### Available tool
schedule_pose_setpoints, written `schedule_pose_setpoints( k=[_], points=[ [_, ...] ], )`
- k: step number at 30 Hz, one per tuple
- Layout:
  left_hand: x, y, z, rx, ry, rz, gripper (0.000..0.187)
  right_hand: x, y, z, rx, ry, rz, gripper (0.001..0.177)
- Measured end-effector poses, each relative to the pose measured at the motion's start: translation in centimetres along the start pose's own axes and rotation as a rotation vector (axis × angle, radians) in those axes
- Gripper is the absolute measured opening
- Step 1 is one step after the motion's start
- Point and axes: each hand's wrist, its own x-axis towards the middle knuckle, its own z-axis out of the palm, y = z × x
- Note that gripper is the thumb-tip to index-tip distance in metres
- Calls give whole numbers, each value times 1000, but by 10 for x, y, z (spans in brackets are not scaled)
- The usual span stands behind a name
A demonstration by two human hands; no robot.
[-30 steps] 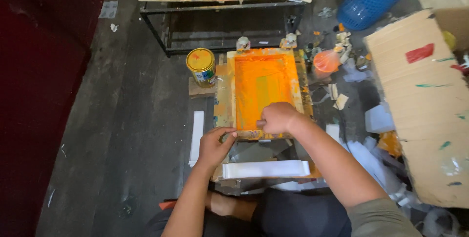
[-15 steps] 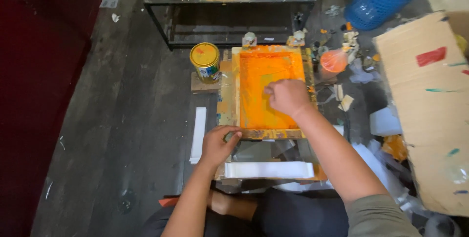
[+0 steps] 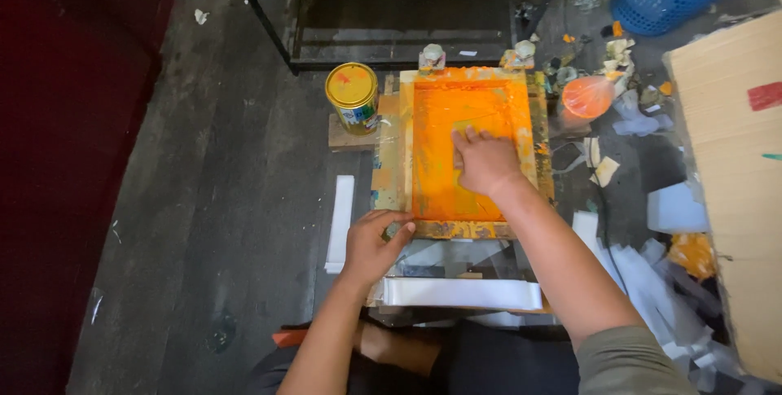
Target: The person sits on the floor and uses a squeegee to spread orange ink across a screen printing frame. They then pull a white strip of material through the inked screen to print a design, inspect the result, and repeat the process with additional strips.
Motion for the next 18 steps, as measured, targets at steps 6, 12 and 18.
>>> schedule_pose_setpoints(
  k=[6,12,18],
  points=[
    [-6,-2,-2,-44,-14,-21,15,-64,-27,-50,110,-264,-76,48],
    [-10,-6,-3,-2,-36,22,14,-82,-12,-31,308,-250,-7,29],
    [-9,-10,-2,-4,-69,-1,17,-77,-13,-50,265,-38,-13,32]
  ],
)
